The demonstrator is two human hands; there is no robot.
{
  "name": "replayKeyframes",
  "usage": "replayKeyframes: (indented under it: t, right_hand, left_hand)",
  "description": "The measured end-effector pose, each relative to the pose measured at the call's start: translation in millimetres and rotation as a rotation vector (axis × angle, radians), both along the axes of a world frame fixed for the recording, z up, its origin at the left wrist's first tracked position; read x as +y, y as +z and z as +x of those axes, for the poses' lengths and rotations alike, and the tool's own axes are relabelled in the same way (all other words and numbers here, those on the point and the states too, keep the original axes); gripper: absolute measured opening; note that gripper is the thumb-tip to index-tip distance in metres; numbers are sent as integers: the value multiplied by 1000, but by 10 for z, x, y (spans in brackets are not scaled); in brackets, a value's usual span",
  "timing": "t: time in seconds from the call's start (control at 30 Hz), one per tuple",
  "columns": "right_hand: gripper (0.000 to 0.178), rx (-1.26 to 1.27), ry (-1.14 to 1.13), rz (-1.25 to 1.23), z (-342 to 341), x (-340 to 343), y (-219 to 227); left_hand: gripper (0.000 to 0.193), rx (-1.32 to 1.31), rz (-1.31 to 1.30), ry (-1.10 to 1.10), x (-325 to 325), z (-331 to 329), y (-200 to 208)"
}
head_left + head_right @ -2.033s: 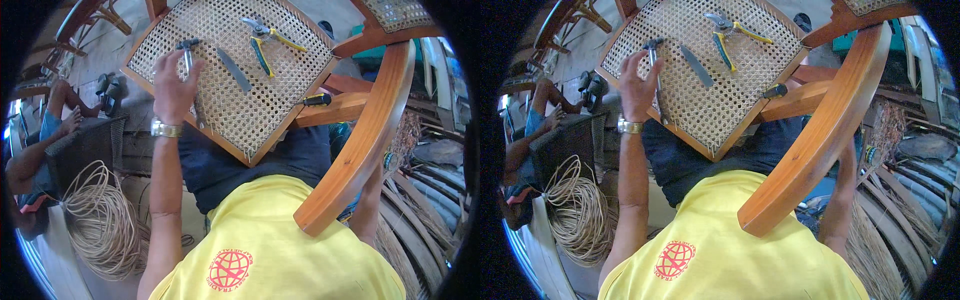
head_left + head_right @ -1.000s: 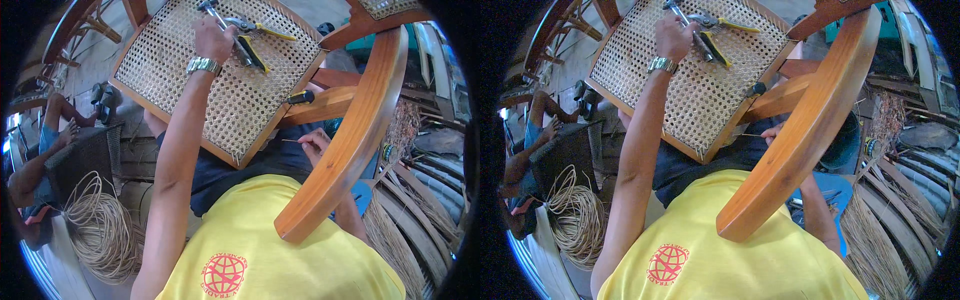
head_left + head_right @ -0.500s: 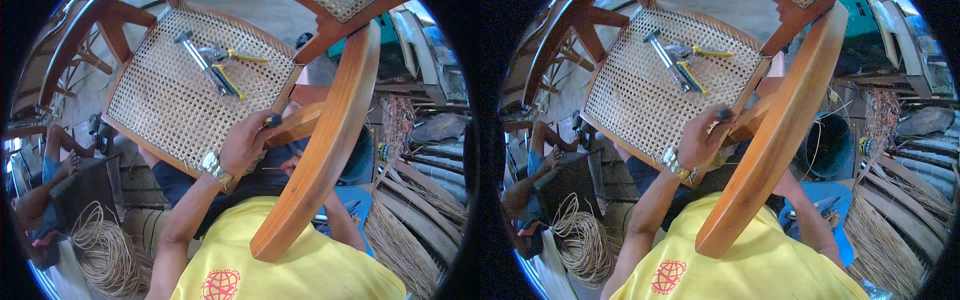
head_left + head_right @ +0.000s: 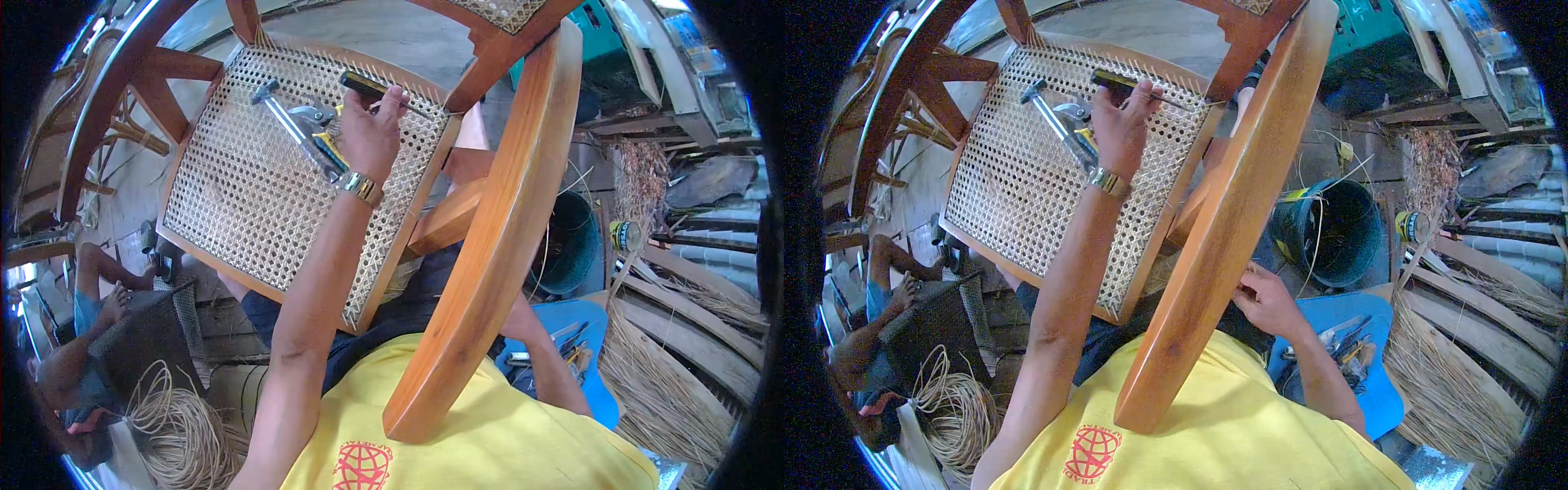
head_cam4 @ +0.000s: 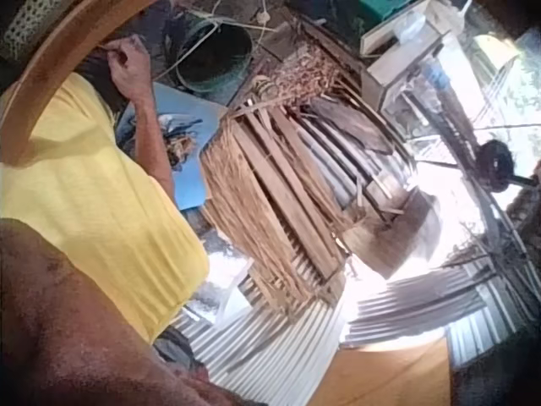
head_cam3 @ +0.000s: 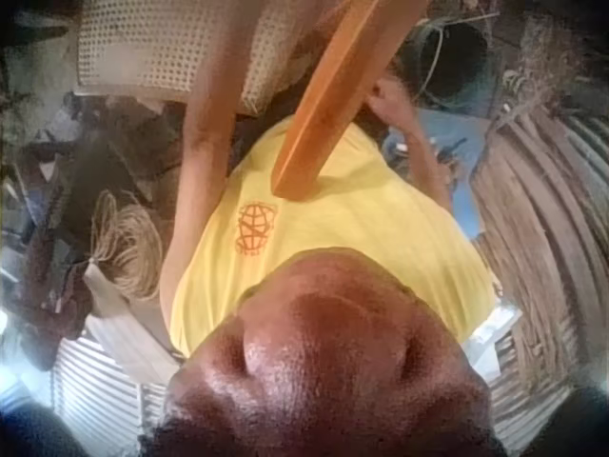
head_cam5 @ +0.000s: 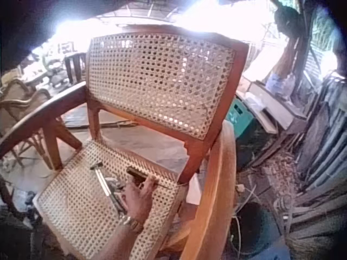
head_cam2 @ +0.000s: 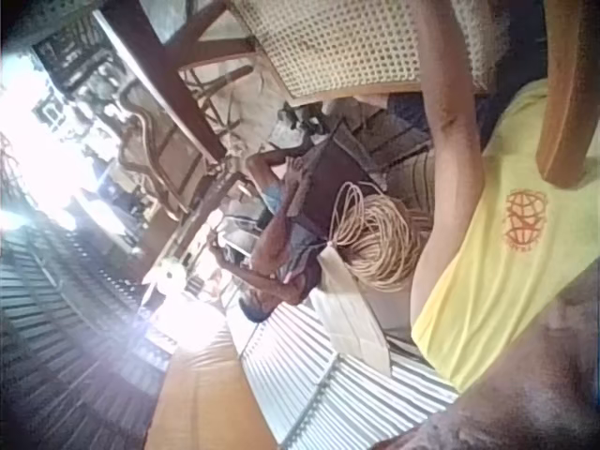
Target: The person is repairing the woven seat of a wooden chair by threading cane strips through the mesh and securing them using a hammer, a screwdriver, and pliers.
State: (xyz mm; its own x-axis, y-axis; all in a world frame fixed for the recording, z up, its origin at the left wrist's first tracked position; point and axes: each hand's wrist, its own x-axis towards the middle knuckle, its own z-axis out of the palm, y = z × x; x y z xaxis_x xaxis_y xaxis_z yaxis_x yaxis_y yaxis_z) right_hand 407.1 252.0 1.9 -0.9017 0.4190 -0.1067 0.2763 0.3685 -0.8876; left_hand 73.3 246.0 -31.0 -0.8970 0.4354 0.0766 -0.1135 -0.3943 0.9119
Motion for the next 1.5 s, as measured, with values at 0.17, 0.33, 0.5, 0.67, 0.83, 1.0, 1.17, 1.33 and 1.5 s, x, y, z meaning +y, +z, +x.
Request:
replayKeyframes:
  t: [0.17, 0.33, 0.5, 0.67, 0.83, 1.0, 1.17, 1.33, 1.5]
  right_hand:
    - [19, -89, 1, -7, 188, 110, -150]
    - [20, -116, 36, 62, 244, 185, -219]
    - [21, -95, 117, 127, 23, 111, -43]
    - [33, -61, 115, -108, -74, -53, -111]
    - [11, 82, 155, 160, -646, -356, -302]
    - [12, 6, 266, 147, -1057, -605, -137]
    - [11, 23, 438, 194, -1153, -845, -194]
    - [12, -18, 431, 256, -1016, -472, -66]
    - [40, 171, -83, 169, -438, -274, -213]
  left_hand:
    - [22, 116, -176, 43, 226, 7, -204]
    - [37, 487, -491, 70, 263, -22, -179]
    - [48, 737, -495, -208, 220, -174, -110]
    - [58, 947, -488, -202, -317, -74, 114]
    - [30, 432, -645, -283, -1805, 213, 188]
    - [31, 168, -644, -427, -2663, 1055, -161]
    - [19, 48, -615, -305, -2752, 1496, -207]
    - [16, 409, -871, 31, -2793, 1326, -233]
    - [15, 520, -788, -216, -2697, 1097, -41]
